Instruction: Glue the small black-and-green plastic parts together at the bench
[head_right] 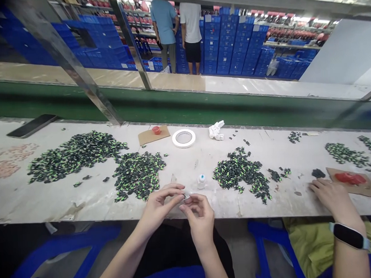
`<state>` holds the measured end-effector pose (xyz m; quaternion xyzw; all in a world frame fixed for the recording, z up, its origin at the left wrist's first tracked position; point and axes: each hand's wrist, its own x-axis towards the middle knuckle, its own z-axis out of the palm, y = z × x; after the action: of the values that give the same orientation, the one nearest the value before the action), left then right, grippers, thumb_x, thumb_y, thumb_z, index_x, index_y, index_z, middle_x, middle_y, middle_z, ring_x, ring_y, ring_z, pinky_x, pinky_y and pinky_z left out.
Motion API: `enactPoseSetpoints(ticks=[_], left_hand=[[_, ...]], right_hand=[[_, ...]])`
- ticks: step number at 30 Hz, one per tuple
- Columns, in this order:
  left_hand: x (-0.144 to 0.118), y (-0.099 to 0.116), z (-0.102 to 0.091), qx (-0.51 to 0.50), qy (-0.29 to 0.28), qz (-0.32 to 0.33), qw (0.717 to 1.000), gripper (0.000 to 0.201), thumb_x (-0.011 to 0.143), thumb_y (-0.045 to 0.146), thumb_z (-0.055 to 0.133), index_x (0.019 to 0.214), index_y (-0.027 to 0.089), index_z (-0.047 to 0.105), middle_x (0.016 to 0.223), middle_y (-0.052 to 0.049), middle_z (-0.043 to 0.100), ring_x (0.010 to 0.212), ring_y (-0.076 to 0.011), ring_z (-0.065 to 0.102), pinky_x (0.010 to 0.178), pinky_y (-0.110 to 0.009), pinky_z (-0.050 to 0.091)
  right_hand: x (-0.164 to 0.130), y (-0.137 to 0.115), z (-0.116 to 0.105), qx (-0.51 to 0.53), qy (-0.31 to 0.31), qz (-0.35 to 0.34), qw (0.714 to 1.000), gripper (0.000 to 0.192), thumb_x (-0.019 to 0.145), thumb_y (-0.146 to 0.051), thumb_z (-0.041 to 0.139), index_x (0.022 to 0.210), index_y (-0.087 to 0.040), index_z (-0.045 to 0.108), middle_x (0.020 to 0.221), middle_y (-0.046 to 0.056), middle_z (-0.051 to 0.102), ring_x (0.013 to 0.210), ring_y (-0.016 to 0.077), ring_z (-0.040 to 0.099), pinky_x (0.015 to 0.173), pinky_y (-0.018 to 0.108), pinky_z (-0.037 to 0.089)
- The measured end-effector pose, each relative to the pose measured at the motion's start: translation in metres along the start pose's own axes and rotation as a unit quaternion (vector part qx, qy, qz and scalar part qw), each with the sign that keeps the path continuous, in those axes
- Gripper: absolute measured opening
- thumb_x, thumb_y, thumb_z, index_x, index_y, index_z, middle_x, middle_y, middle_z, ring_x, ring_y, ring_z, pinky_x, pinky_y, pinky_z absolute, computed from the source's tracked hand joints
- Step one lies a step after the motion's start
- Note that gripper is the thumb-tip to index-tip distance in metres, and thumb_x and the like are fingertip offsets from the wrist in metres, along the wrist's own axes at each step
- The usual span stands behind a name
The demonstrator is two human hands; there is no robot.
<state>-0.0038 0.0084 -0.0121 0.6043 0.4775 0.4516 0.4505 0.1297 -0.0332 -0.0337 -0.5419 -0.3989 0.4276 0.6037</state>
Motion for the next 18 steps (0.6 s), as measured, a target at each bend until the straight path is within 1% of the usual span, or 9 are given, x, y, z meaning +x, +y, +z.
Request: enactPoseSetpoints(ticks=[3, 5, 6, 8, 10, 11, 14, 16, 18], left_hand=[[-0.009, -0.002, 0.005, -0.016, -0.013, -0.003, 1.000, 0.014, 0.082, 0.030, 0.064, 0.078, 0.021, 0.074, 0.098, -0.009, 0.072, 0.099, -0.0225, 0.065, 0.091, -0.035, 0.051], [-0.010, -0.005, 0.003, 0.020, -0.016, 0.012, 1.000, 0.015, 0.085, 0.028, 0.060, 0.082, 0.022, 0.074, 0.099, -0.008, 0.071, 0.099, -0.0221, 0.065, 0.091, -0.036, 0.051], [-0.009, -0.008, 0.002, 0.055, -0.006, 0.025, 0.998, 0.015, 0.085, 0.027, 0.059, 0.084, 0.022, 0.074, 0.099, -0.007, 0.071, 0.100, -0.0224, 0.064, 0.091, -0.038, 0.051], [-0.005, -0.015, -0.002, 0.152, 0.040, 0.054, 0.986, 0.014, 0.085, 0.024, 0.060, 0.089, 0.024, 0.073, 0.101, -0.007, 0.070, 0.101, -0.0242, 0.061, 0.093, -0.042, 0.048], [0.000, -0.023, -0.004, 0.250, 0.088, 0.068, 0.962, 0.014, 0.082, 0.020, 0.062, 0.092, 0.024, 0.071, 0.102, -0.007, 0.069, 0.102, -0.0265, 0.058, 0.092, -0.045, 0.047], [0.003, -0.026, -0.004, 0.288, 0.099, 0.069, 0.950, 0.015, 0.081, 0.018, 0.063, 0.092, 0.024, 0.071, 0.103, -0.007, 0.069, 0.101, -0.0273, 0.058, 0.091, -0.046, 0.047], [0.010, -0.033, -0.002, 0.350, 0.088, 0.066, 0.930, 0.016, 0.080, 0.012, 0.063, 0.088, 0.024, 0.069, 0.103, -0.007, 0.068, 0.100, -0.0276, 0.057, 0.086, -0.043, 0.047], [0.012, -0.033, 0.000, 0.359, 0.074, 0.064, 0.928, 0.015, 0.081, 0.010, 0.061, 0.083, 0.022, 0.068, 0.101, -0.007, 0.068, 0.100, -0.0269, 0.056, 0.085, -0.041, 0.047], [0.013, -0.031, 0.001, 0.354, 0.055, 0.057, 0.932, 0.015, 0.082, 0.009, 0.058, 0.082, 0.021, 0.067, 0.097, -0.006, 0.069, 0.098, -0.0258, 0.057, 0.084, -0.040, 0.046]], right_hand=[[0.000, -0.002, 0.007, 0.042, 0.008, 0.025, 0.999, 0.024, 0.069, -0.041, 0.076, 0.076, -0.019, 0.068, 0.074, 0.004, 0.072, 0.070, 0.0198, 0.069, 0.067, 0.032, 0.058], [0.003, -0.002, 0.007, 0.040, 0.010, 0.034, 0.999, 0.022, 0.069, -0.040, 0.075, 0.073, -0.019, 0.070, 0.073, 0.004, 0.073, 0.069, 0.0201, 0.069, 0.069, 0.033, 0.058], [0.005, -0.002, 0.006, 0.035, 0.011, 0.040, 0.999, 0.021, 0.069, -0.039, 0.075, 0.073, -0.019, 0.071, 0.072, 0.004, 0.073, 0.069, 0.0203, 0.069, 0.069, 0.033, 0.058], [0.007, -0.002, 0.004, 0.021, 0.014, 0.050, 0.998, 0.022, 0.070, -0.039, 0.074, 0.075, -0.018, 0.073, 0.073, 0.005, 0.074, 0.070, 0.0212, 0.070, 0.069, 0.034, 0.058], [0.009, -0.001, 0.002, 0.006, 0.015, 0.053, 0.998, 0.024, 0.071, -0.040, 0.072, 0.079, -0.018, 0.074, 0.076, 0.006, 0.075, 0.074, 0.0226, 0.071, 0.070, 0.035, 0.059], [0.009, 0.000, 0.001, -0.001, 0.013, 0.052, 0.999, 0.025, 0.072, -0.040, 0.071, 0.081, -0.018, 0.075, 0.078, 0.007, 0.075, 0.076, 0.0232, 0.071, 0.071, 0.035, 0.059], [0.009, 0.001, 0.002, -0.037, 0.003, 0.033, 0.999, 0.026, 0.076, -0.041, 0.068, 0.084, -0.017, 0.075, 0.084, 0.008, 0.075, 0.079, 0.0237, 0.071, 0.075, 0.036, 0.058], [0.009, 0.002, 0.004, -0.067, -0.002, 0.017, 0.998, 0.026, 0.078, -0.040, 0.066, 0.085, -0.017, 0.074, 0.085, 0.009, 0.075, 0.079, 0.0230, 0.070, 0.073, 0.034, 0.057], [0.009, 0.003, 0.006, -0.092, -0.003, 0.006, 0.996, 0.025, 0.080, -0.039, 0.065, 0.086, -0.017, 0.074, 0.085, 0.009, 0.074, 0.077, 0.0217, 0.070, 0.070, 0.032, 0.057]])
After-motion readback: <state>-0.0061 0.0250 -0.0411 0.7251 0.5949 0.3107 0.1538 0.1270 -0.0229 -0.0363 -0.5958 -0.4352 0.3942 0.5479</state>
